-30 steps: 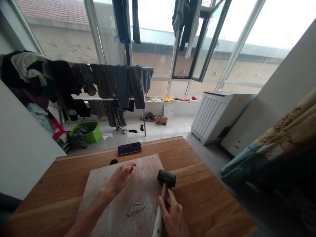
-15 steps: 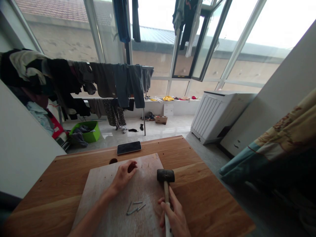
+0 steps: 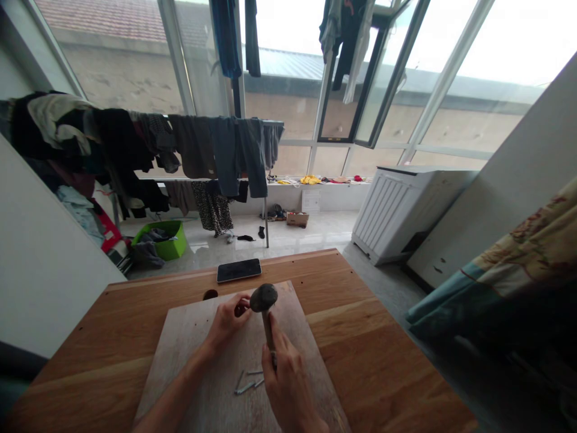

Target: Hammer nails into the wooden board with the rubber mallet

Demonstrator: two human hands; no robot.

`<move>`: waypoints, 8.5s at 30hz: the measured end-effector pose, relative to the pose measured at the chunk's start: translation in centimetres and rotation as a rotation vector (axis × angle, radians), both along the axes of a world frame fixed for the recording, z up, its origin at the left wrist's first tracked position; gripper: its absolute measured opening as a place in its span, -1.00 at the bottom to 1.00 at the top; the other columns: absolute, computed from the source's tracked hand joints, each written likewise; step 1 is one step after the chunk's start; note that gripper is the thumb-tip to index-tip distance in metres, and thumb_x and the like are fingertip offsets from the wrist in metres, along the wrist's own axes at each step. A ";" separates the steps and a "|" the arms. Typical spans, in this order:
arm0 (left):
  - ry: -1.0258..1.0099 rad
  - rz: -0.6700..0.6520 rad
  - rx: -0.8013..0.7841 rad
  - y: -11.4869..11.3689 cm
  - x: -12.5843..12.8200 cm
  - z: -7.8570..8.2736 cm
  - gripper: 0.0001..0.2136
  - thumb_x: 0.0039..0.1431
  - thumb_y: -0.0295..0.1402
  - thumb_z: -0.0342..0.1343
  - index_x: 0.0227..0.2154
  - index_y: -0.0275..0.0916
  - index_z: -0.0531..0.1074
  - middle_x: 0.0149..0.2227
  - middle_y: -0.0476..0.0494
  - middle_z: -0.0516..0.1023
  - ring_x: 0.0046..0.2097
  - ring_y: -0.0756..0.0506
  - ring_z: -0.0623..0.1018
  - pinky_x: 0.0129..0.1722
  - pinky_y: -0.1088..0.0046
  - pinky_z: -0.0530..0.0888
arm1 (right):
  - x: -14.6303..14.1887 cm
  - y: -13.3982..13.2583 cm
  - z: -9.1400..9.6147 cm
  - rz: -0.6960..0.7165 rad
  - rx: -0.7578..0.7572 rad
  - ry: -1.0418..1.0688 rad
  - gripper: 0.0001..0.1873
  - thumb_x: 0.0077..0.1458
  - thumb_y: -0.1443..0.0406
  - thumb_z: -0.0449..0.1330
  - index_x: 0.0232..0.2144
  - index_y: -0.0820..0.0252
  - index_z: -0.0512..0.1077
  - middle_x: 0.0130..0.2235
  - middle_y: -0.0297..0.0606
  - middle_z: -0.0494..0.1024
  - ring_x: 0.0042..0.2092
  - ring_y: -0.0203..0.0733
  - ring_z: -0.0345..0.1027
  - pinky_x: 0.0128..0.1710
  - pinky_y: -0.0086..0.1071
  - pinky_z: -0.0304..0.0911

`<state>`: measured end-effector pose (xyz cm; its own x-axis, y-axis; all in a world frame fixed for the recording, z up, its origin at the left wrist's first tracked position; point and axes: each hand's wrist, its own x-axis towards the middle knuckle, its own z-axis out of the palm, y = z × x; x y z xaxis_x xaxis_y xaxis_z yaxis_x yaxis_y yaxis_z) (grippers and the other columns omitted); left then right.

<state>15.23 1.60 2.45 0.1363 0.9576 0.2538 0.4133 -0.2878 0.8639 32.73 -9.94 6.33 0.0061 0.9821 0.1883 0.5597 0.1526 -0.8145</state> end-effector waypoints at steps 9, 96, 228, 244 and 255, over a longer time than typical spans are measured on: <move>0.008 -0.047 0.030 -0.3 -0.3 0.3 -0.69 0.03 -0.55 0.08 -0.14 -0.22 0.49 -0.35 -0.01 0.61 -0.35 -0.04 0.54 -0.32 0.49 0.43 | -1.4 0.7 -0.8 0.062 0.022 -0.117 -0.42 0.30 0.30 -0.01 0.34 0.02 0.22 0.10 -0.12 0.55 0.09 -0.02 0.47 0.14 -0.24 0.31; 0.126 0.023 0.042 -1.5 -3.2 0.8 -0.88 0.15 -0.38 0.09 -0.38 -0.25 0.51 -0.34 -0.12 0.54 -0.34 -0.08 0.52 -0.29 0.42 0.43 | 6.3 -1.8 -2.6 -0.216 -0.416 0.344 -0.45 0.03 0.00 0.11 -0.01 0.18 0.38 -0.32 -0.17 0.62 -0.31 0.01 0.58 -0.42 -0.28 0.45; 0.300 -0.077 0.084 -1.6 -5.6 2.2 -0.76 0.15 -0.56 0.06 -0.14 -0.25 0.49 -0.30 -0.11 0.62 -0.25 -0.11 0.62 -0.18 0.38 0.52 | 4.3 -2.8 -3.2 -0.289 -0.452 0.477 -0.13 0.06 -0.12 0.19 0.30 0.13 0.10 -0.35 -0.26 0.65 -0.42 -0.04 0.56 -0.37 -0.27 0.46; 0.020 0.051 -0.011 -1.9 -5.8 0.1 -0.76 0.14 -0.35 0.13 -0.12 -0.17 0.48 -0.28 -0.06 0.66 -0.25 -0.10 0.64 -0.18 0.37 0.54 | -2.6 -0.8 -0.5 0.035 -0.373 0.444 -0.15 0.20 -0.01 0.11 0.36 0.38 0.09 -0.70 -0.56 0.24 -0.72 -0.33 0.14 -0.80 -0.54 0.14; -0.032 0.029 0.032 -2.0 -5.6 0.3 -0.75 0.10 -0.43 0.13 -0.12 -0.21 0.49 -0.32 -0.05 0.66 -0.29 -0.10 0.63 -0.22 0.40 0.52 | -4.8 0.6 -1.4 0.129 0.007 0.051 -0.40 0.24 0.32 0.05 0.32 0.21 0.24 0.26 -0.09 0.41 0.28 -0.05 0.28 0.25 -0.22 0.23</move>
<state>9.64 -0.42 2.76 0.0999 0.9523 0.2883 0.3938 -0.3039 0.8675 27.96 -9.37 4.98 -0.1103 0.9740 0.1980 0.4927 0.2266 -0.8402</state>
